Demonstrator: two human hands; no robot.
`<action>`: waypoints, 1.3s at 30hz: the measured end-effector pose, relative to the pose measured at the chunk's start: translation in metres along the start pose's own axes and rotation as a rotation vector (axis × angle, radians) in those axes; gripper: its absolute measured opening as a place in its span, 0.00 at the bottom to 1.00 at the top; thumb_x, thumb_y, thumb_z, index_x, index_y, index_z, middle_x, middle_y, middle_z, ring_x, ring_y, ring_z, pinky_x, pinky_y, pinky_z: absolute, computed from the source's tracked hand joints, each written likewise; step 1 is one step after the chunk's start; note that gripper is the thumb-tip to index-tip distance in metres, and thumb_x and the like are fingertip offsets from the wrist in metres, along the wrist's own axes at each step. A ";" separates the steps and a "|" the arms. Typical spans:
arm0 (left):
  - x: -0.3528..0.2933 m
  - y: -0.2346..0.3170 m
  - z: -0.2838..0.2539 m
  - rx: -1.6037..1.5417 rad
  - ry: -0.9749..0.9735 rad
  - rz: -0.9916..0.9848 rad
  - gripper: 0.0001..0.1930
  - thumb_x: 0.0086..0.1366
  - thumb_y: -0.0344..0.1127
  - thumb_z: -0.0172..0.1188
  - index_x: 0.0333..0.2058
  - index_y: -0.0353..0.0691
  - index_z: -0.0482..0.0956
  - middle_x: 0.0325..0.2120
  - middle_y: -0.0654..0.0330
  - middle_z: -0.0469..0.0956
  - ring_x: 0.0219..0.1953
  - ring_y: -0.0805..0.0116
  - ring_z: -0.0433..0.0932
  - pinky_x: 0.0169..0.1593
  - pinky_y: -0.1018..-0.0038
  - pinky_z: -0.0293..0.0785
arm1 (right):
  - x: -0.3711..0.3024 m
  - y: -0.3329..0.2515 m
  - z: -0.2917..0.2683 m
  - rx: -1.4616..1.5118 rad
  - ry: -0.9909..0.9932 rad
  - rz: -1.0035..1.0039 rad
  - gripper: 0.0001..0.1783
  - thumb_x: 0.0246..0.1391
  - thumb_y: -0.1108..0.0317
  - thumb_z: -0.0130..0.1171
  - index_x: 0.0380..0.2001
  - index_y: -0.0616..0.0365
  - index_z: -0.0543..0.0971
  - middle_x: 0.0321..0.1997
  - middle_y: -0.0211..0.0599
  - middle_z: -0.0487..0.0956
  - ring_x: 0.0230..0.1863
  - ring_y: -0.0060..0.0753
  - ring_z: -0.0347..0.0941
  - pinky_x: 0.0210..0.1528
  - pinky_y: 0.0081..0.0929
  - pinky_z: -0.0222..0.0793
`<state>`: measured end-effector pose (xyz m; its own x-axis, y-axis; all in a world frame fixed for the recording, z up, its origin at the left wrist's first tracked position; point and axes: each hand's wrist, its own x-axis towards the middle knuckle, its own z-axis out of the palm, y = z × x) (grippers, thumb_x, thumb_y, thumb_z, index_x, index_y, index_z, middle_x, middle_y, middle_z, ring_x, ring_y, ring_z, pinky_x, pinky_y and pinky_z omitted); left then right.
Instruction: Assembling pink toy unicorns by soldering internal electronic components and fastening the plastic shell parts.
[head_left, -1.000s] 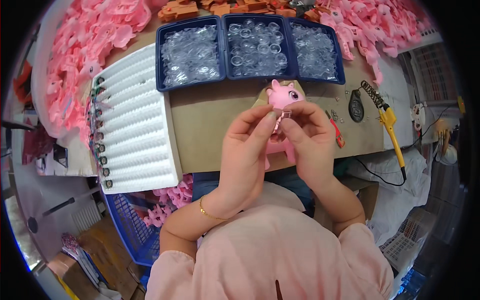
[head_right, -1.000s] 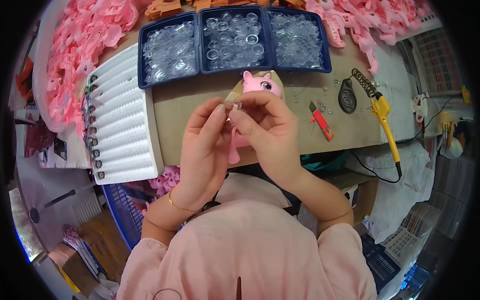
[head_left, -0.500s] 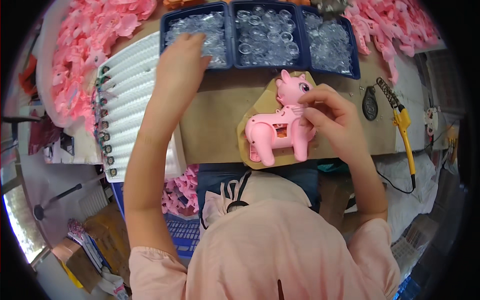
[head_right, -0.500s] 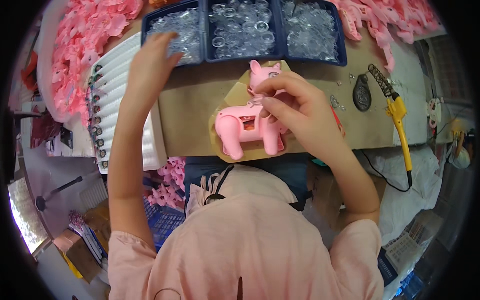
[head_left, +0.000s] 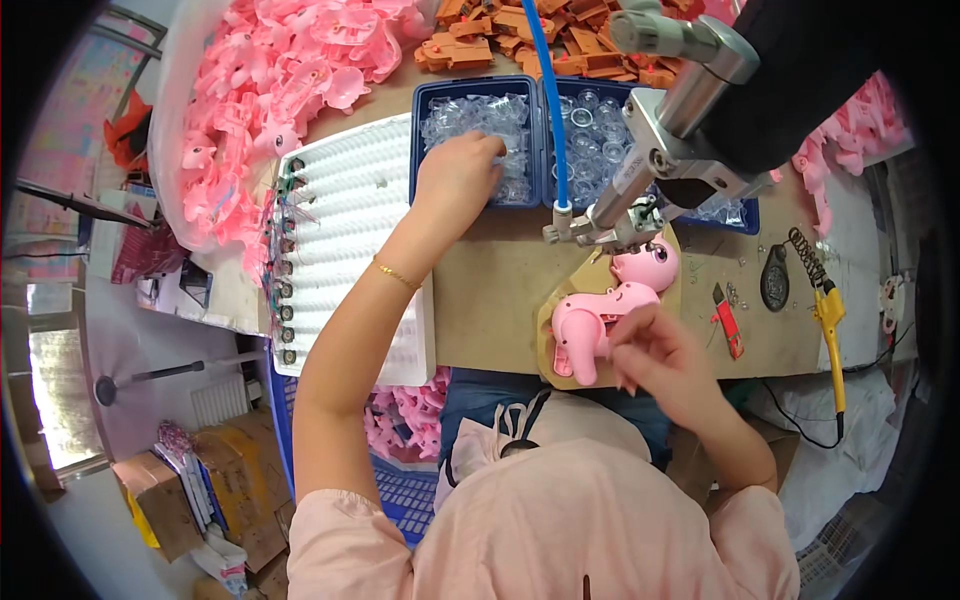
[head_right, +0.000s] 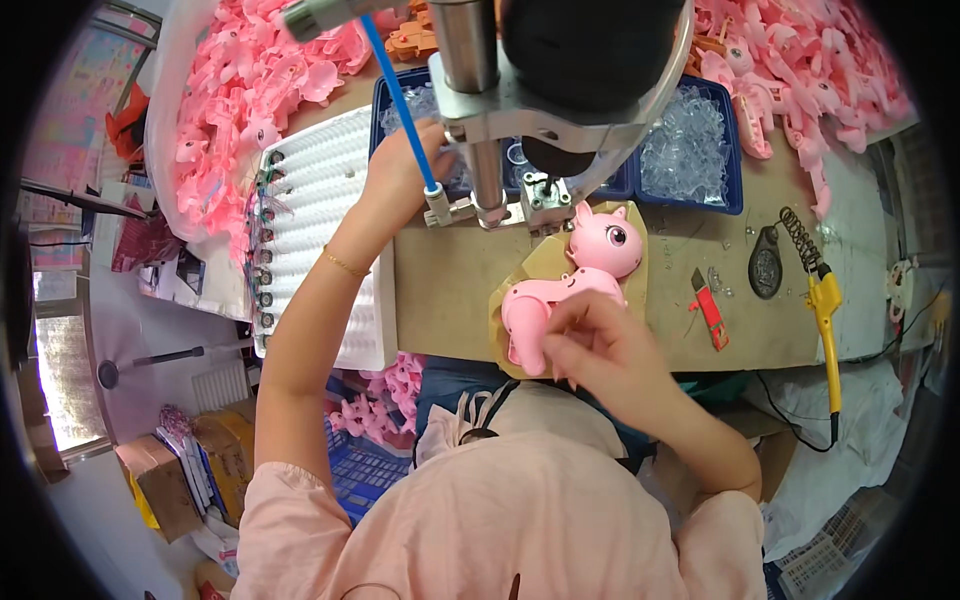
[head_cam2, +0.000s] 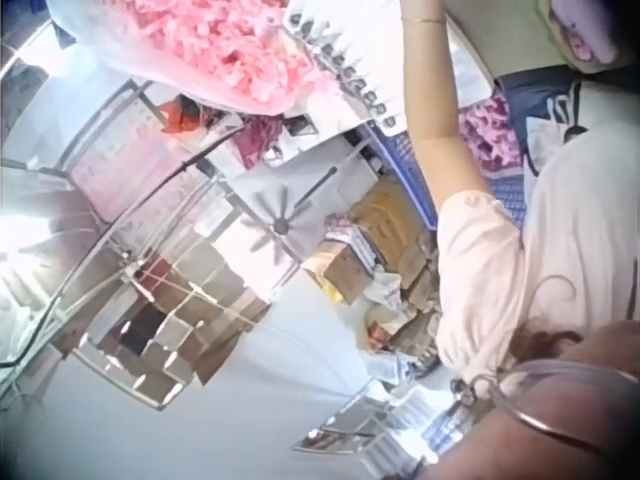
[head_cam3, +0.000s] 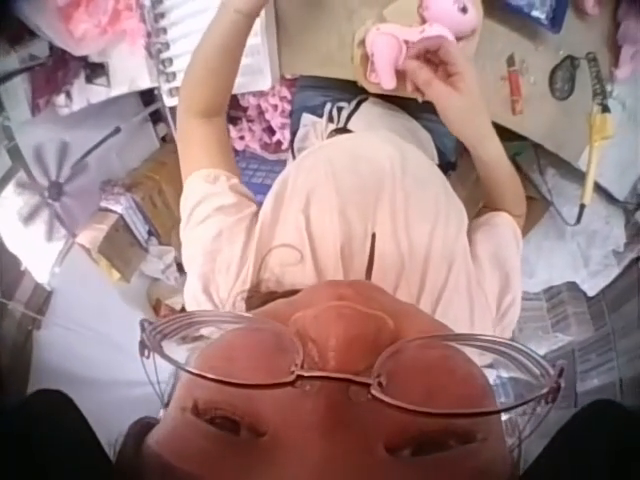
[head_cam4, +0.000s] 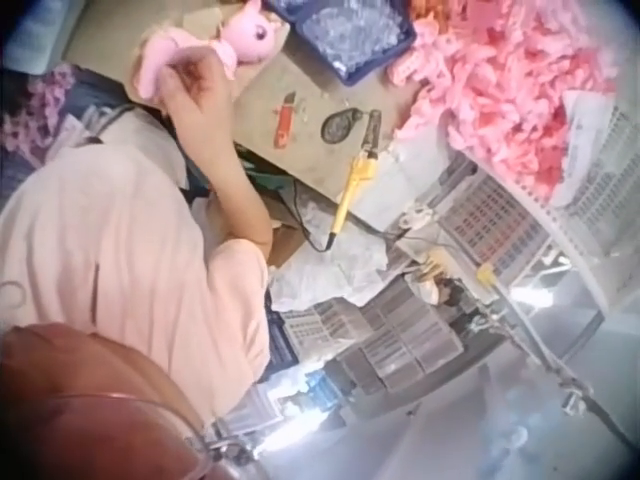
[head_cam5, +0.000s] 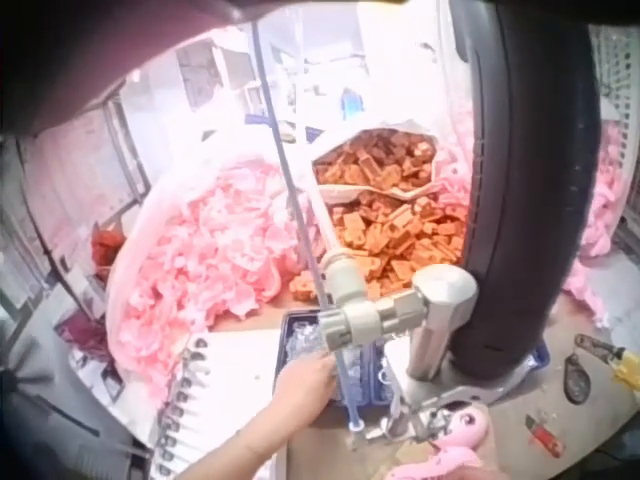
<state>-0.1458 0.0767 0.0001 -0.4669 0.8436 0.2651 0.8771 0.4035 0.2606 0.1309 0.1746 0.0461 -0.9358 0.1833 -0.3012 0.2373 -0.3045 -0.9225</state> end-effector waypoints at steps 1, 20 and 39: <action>0.004 -0.006 0.003 -0.055 -0.001 -0.020 0.06 0.53 0.33 0.60 0.30 0.39 0.78 0.25 0.54 0.76 0.34 0.54 0.76 0.38 0.62 0.71 | -0.002 -0.001 0.002 -0.006 -0.017 0.083 0.08 0.54 0.78 0.50 0.39 0.63 0.70 0.32 0.33 0.71 0.25 0.20 0.70 0.25 0.16 0.66; -0.094 0.095 -0.039 -0.307 0.466 0.371 0.17 0.40 0.30 0.59 0.33 0.40 0.81 0.33 0.62 0.79 0.31 0.68 0.75 0.33 0.76 0.69 | 0.020 -0.036 0.008 -0.198 0.044 -0.125 0.16 0.51 0.73 0.57 0.45 0.65 0.73 0.35 0.32 0.77 0.34 0.15 0.70 0.33 0.14 0.65; -0.125 0.137 0.000 -0.590 0.135 -0.114 0.27 0.48 0.28 0.61 0.50 0.38 0.69 0.41 0.52 0.75 0.37 0.56 0.76 0.42 0.69 0.72 | 0.024 -0.002 -0.020 -0.837 0.036 -0.127 0.07 0.46 0.75 0.59 0.32 0.63 0.79 0.29 0.38 0.77 0.30 0.32 0.74 0.34 0.23 0.67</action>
<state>0.0324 0.0259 0.0028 -0.5984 0.7386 0.3103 0.6285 0.1925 0.7536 0.1129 0.1978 0.0360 -0.9629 0.2032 -0.1776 0.2589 0.5102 -0.8201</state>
